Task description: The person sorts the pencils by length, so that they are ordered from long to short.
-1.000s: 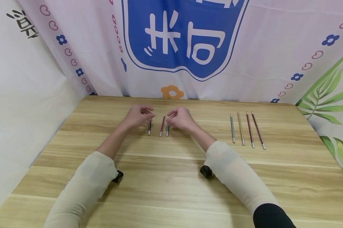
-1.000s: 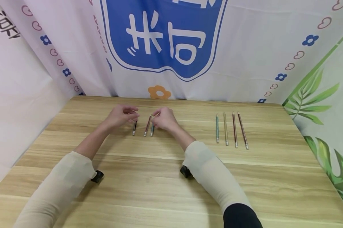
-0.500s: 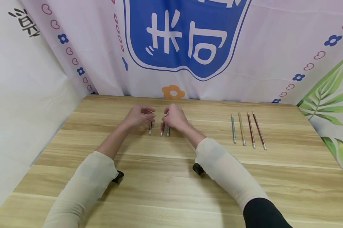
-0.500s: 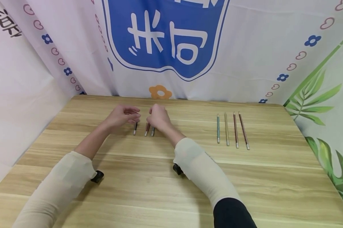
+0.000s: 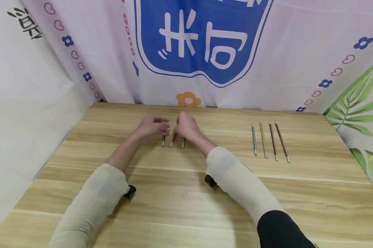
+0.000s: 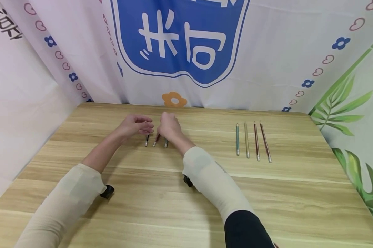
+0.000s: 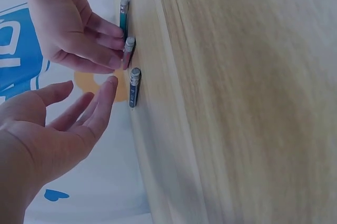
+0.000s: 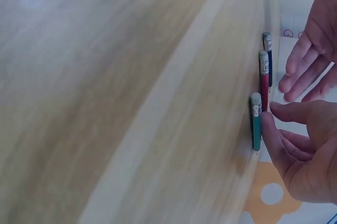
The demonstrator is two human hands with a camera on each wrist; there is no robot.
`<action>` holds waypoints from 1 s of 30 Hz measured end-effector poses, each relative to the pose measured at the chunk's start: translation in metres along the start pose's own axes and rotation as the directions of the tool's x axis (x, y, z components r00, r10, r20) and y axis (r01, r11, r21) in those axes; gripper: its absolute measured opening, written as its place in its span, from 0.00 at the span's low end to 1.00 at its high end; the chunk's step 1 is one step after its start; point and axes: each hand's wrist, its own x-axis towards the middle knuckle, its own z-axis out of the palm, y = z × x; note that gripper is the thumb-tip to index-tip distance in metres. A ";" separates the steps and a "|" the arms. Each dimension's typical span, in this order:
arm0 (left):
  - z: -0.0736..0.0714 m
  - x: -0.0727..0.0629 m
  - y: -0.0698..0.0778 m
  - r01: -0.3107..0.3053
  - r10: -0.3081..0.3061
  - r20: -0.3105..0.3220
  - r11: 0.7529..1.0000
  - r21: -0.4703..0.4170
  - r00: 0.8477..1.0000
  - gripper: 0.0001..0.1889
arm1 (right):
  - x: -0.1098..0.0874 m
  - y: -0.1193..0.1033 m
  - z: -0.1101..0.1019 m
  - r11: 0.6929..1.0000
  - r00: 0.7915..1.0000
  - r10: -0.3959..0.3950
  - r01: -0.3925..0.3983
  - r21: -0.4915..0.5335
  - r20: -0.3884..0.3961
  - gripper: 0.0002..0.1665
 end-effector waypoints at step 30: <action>-0.014 -0.001 0.002 0.016 -0.017 -0.051 1.000 -0.020 0.999 0.21 | 0.009 -0.024 0.014 0.991 0.989 0.131 -0.132 0.017 0.070 0.13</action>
